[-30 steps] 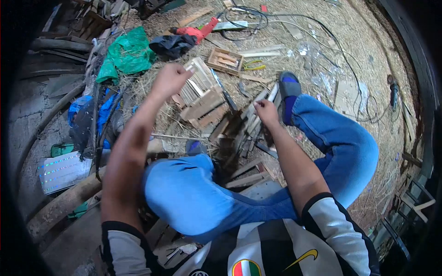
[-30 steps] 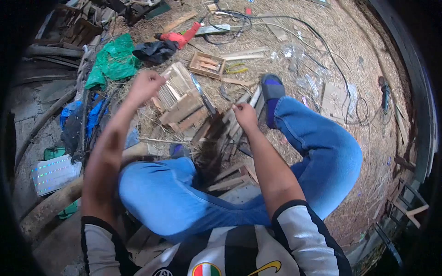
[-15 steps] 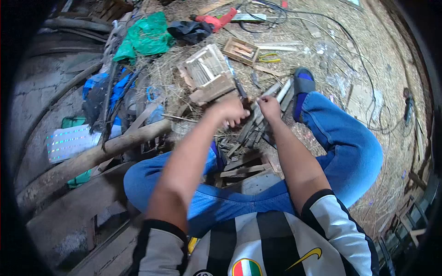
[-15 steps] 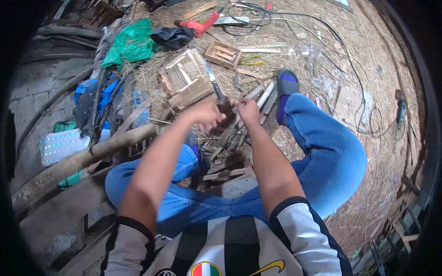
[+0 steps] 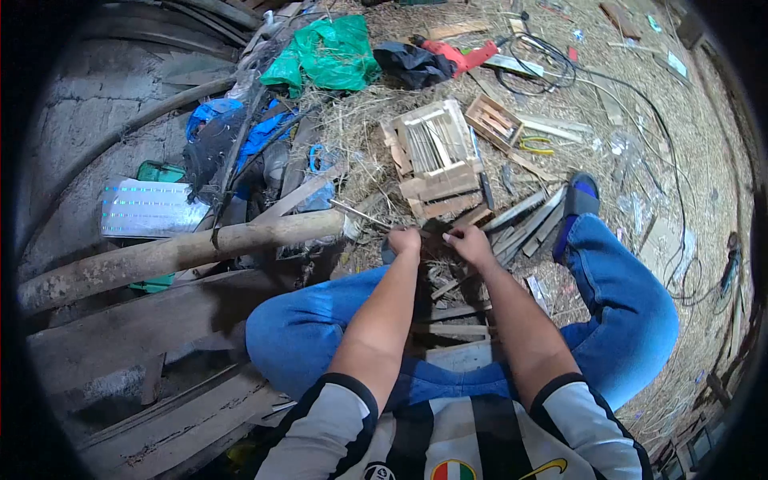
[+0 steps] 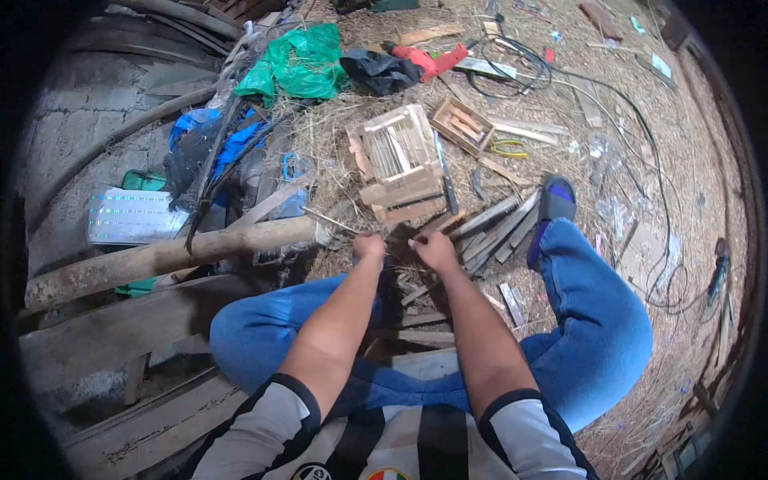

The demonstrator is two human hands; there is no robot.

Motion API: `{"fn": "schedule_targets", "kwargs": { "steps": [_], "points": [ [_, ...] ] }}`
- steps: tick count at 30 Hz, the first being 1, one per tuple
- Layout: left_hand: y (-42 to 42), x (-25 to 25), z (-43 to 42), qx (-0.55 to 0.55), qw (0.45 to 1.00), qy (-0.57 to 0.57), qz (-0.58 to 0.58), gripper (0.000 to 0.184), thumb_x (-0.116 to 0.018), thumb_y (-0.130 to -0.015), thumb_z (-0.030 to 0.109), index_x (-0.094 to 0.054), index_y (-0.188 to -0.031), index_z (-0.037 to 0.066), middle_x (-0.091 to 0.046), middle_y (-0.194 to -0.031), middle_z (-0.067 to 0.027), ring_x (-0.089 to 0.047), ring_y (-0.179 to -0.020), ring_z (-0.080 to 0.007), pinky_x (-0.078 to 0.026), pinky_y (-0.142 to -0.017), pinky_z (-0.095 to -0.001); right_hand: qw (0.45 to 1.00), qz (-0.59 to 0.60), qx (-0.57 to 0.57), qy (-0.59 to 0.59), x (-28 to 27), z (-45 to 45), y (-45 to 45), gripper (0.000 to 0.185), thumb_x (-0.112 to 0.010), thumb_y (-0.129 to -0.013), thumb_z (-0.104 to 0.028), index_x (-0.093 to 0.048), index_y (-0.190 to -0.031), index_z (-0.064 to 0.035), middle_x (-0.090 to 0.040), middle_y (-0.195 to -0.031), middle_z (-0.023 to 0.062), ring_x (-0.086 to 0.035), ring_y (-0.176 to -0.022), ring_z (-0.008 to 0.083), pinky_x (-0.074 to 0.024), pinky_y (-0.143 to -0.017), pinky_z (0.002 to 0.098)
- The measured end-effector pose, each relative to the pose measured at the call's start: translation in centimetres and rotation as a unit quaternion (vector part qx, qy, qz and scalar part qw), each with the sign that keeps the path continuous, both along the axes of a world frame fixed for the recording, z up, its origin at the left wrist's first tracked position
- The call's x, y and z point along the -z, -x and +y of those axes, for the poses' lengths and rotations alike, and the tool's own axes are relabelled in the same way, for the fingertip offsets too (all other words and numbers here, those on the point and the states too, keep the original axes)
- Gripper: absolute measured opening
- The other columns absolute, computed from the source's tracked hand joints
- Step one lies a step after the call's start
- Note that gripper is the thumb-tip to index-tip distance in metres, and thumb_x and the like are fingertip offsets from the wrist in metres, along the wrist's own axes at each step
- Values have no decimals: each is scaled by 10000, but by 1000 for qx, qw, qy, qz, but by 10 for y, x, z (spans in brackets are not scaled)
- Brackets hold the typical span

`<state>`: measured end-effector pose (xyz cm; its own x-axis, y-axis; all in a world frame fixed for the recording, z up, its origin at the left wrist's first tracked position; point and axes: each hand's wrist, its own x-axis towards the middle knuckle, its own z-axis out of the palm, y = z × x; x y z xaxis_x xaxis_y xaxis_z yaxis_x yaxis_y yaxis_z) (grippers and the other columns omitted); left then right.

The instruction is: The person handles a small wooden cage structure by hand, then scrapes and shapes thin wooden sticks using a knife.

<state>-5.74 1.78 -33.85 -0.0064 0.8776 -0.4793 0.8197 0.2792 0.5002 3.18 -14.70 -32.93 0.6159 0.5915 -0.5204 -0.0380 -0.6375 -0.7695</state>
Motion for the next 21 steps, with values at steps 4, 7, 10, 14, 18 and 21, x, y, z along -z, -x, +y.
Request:
{"fn": "schedule_targets", "kwargs": {
  "steps": [4,7,10,14,18,21],
  "points": [
    [4,43,3,-18,997,-82,4,247,-815,-782,189,-777,-986,54,-762,-983,-181,-735,-918,-347,-562,-829,-439,1000,0,-18,-5,-7,15,4,417,-741,-880,-409,-761,-1026,-20,-743,-945,219,-733,-923,357,-562,-840,431],
    [0,21,5,-14,997,-78,10,212,-807,-798,157,-785,-987,63,-773,-914,-145,-748,-829,-299,-571,-777,-403,1000,3,-26,3,4,26,9,439,-739,-882,-415,-753,-1033,-3,-737,-948,238,-733,-919,366,-560,-839,441],
    [7,27,13,-11,996,-51,-76,189,-813,-796,150,-788,-958,56,-771,-870,-138,-746,-774,-259,-566,-738,-373,999,-20,-30,19,3,40,13,442,-733,-885,-408,-737,-992,20,-720,-928,259,-720,-909,397,-553,-819,472],
    [16,21,6,6,978,-117,-174,154,-809,-811,126,-776,-912,14,-757,-796,-114,-704,-687,-181,-546,-667,-341,996,-39,-71,22,-22,59,21,385,-724,-872,-354,-727,-1048,-11,-705,-1044,271,-684,-1018,420,-540,-896,491],
    [35,7,-9,-41,967,-116,-222,118,-799,-821,59,-756,-906,-11,-718,-723,-79,-642,-622,-159,-518,-621,-324,993,-97,-18,-71,-48,76,32,281,-668,-917,-275,-694,-925,5,-696,-986,260,-669,-976,440,-537,-845,503],
    [55,11,-22,-13,961,-144,-237,121,-770,-840,51,-748,-950,6,-708,-717,-65,-642,-645,-148,-514,-624,-319,975,-174,-9,-138,-63,82,41,274,-672,-929,-259,-705,-1058,-19,-709,-956,235,-685,-924,430,-545,-809,489]
  ]
}}
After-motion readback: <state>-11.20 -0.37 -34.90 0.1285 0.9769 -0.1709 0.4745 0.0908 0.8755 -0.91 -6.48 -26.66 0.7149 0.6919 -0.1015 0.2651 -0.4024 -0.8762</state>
